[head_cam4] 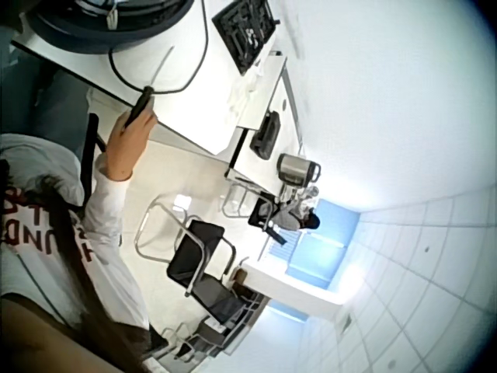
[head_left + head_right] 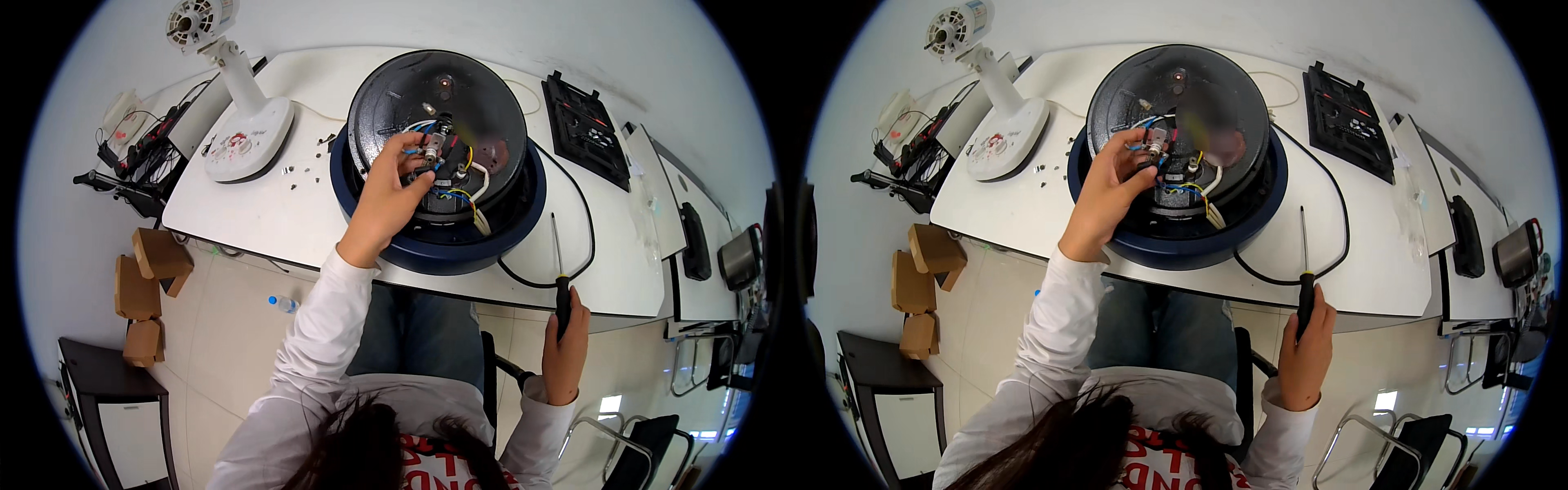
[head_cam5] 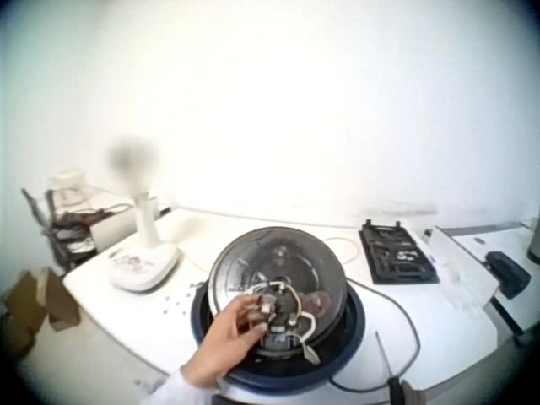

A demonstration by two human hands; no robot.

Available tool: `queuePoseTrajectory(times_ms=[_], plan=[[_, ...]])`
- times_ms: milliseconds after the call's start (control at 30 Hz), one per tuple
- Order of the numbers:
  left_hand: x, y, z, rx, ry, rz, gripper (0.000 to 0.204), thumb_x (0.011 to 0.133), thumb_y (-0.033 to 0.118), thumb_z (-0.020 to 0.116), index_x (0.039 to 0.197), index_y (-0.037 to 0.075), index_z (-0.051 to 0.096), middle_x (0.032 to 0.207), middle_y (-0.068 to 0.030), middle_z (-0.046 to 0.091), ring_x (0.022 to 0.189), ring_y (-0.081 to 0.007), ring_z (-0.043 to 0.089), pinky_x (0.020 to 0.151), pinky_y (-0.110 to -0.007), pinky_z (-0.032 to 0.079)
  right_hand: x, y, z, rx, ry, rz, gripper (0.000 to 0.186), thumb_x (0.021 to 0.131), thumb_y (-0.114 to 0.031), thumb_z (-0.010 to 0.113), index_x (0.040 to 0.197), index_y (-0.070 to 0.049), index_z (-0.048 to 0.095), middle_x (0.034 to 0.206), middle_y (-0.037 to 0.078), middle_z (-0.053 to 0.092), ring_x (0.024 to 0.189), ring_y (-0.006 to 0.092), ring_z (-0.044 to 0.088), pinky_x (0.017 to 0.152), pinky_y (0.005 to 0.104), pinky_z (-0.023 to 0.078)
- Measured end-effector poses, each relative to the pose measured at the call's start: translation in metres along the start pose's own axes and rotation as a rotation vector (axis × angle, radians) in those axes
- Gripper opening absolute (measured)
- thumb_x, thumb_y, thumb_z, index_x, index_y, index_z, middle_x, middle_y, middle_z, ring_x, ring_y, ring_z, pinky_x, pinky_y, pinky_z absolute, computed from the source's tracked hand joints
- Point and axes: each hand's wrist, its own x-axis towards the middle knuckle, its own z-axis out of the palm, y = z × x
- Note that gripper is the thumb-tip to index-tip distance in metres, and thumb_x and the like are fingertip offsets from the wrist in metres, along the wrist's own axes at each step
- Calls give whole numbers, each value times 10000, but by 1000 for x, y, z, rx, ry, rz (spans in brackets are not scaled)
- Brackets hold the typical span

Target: The person works on the internal wiring of a ceiling fan motor, using a screwdriver to tighten terminal screws and connecting multiple colored wires. They repeatedly adjust and secure the connections throughout the clip.

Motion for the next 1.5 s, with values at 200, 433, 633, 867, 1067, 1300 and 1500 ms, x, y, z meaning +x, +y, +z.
queuePoseTrajectory(times_ms=[200,433,633,867,1067,1300,1500], plan=[[16,15,-14,309,-142,15,431,828,54,698,1221,35,523,1097,-66,609,1036,-168,540,908,-304,446,27,7,6,-102,38,-20,471,905,-44,530,1367,-47,435,1147,161,522,913,351,600,744,385,499],[13,17,-19,391,-107,-60,451,833,73,716,1231,14,513,1120,-123,625,810,-126,620,779,-257,499,56,12,22,-177,111,-149,444,882,-42,584,1317,-46,495,1090,155,583,946,326,590,797,382,484],[14,7,-24,16,-116,-53,453,814,-27,691,1223,-13,496,1120,-120,639,753,-104,654,726,-214,514,82,12,30,-162,6,-137,448,868,-43,599,1307,-50,506,1129,153,593,1008,334,570,871,388,457],[13,10,-24,154,-101,-34,450,803,-55,683,1215,5,513,1141,-114,633,863,-102,647,772,-227,518,93,14,40,-162,-33,-101,436,865,-40,597,1293,-50,516,1164,152,582,1060,337,563,904,381,452],[13,13,-24,47,-132,-104,515,809,-124,637,1285,1,484,1186,-138,616,974,-152,654,860,-259,529,104,-29,27,-66,187,-174,337,836,9,621,1169,-43,606,1129,132,613,1056,308,576,904,366,450],[13,11,-25,2,-134,-103,503,806,-136,636,1269,-9,487,1218,-145,601,983,-157,657,847,-252,543,126,-98,38,106,-37,-526,301,748,-1,704,1042,-56,659,984,86,634,924,268,575,795,355,461],[13,11,-24,-14,-142,-96,488,805,-128,644,1251,-5,489,1193,-125,619,961,-136,657,807,-228,534,139,-111,55,19,-119,-536,317,727,-51,729,1034,-71,650,952,74,610,888,271,564,779,369,453]])
